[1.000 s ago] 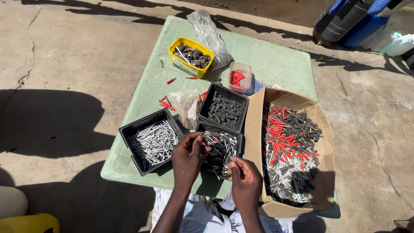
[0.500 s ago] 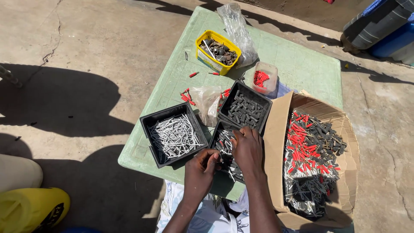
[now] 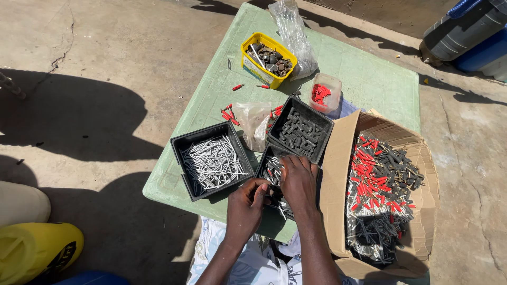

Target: Assembling plastic cable clips by inserting metal nails into them manually

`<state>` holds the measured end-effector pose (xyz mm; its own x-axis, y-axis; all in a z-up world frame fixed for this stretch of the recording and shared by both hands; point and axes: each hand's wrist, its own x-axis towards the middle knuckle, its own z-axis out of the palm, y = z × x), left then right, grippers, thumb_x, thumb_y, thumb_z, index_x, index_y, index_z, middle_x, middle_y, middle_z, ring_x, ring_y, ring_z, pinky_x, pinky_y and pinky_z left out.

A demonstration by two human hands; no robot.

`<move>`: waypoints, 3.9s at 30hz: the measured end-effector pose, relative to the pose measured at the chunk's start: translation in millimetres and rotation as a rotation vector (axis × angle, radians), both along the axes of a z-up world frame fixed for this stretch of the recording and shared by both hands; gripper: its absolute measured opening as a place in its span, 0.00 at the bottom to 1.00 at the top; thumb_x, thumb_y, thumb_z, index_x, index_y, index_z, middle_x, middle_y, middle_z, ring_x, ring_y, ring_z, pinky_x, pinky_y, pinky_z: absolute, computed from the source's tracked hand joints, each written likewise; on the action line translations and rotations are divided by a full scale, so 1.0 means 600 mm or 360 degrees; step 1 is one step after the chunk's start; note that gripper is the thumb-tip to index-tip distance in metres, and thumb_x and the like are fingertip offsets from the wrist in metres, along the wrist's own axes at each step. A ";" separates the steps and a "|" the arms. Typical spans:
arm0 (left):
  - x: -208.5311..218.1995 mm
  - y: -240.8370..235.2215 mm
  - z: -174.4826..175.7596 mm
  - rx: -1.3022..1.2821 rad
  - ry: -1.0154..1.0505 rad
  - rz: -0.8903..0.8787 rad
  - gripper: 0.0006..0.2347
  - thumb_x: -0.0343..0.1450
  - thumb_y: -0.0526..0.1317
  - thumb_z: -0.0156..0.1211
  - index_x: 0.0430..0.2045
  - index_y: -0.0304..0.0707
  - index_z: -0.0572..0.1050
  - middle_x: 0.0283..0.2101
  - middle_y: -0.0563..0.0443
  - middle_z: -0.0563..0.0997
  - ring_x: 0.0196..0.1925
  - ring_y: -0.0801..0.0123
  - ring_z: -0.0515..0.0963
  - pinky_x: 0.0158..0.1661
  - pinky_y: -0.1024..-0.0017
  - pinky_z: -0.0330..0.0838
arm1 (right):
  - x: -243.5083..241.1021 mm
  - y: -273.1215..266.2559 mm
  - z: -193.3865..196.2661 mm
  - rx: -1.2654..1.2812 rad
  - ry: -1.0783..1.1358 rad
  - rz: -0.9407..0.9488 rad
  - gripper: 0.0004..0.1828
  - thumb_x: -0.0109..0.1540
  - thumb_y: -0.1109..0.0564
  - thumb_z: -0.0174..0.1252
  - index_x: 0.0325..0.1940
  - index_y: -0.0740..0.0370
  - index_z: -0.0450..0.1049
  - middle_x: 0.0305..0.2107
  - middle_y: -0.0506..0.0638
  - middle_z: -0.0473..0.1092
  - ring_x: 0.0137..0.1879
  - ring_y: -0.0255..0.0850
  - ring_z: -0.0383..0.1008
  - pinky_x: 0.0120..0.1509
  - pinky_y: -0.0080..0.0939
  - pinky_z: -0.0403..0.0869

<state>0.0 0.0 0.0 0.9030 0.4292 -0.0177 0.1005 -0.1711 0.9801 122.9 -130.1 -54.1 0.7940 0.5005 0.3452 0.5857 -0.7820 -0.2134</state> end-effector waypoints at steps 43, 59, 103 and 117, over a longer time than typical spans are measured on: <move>0.102 0.045 0.055 0.0213 -0.0288 0.0082 0.06 0.74 0.40 0.56 0.40 0.48 0.81 0.29 0.58 0.87 0.30 0.78 0.85 0.33 0.77 0.74 | -0.061 -0.021 0.087 0.0963 0.0707 -0.0459 0.12 0.65 0.59 0.55 0.49 0.55 0.82 0.45 0.44 0.81 0.51 0.39 0.84 0.51 0.40 0.81; 0.005 0.043 0.017 0.0058 -0.0056 0.0144 0.09 0.76 0.43 0.53 0.36 0.45 0.82 0.28 0.58 0.88 0.28 0.77 0.86 0.31 0.76 0.77 | 0.009 0.029 -0.029 -0.0054 0.0241 -0.0232 0.20 0.58 0.69 0.57 0.54 0.60 0.76 0.44 0.59 0.72 0.51 0.56 0.69 0.49 0.55 0.70; 0.039 -0.041 -0.026 -0.1407 -0.0178 -0.0190 0.07 0.69 0.35 0.66 0.33 0.28 0.80 0.33 0.41 0.84 0.37 0.67 0.82 0.41 0.72 0.78 | -0.139 -0.050 0.095 0.1302 0.1329 0.0027 0.17 0.69 0.46 0.51 0.34 0.56 0.77 0.14 0.43 0.63 0.22 0.30 0.60 0.27 0.33 0.63; 0.023 -0.038 0.019 -0.1132 -0.0233 -0.0304 0.08 0.74 0.41 0.60 0.29 0.37 0.77 0.26 0.51 0.78 0.31 0.71 0.75 0.38 0.72 0.68 | -0.161 -0.051 0.181 0.0902 0.0765 -0.0312 0.20 0.63 0.40 0.57 0.24 0.53 0.79 0.15 0.42 0.77 0.25 0.26 0.73 0.31 0.34 0.68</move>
<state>13.6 -22.6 11.6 0.9751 0.1947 -0.1063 -0.0073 0.5071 0.8619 26.2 -160.6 54.6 0.9776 0.1846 0.1014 0.1891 -0.5573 -0.8085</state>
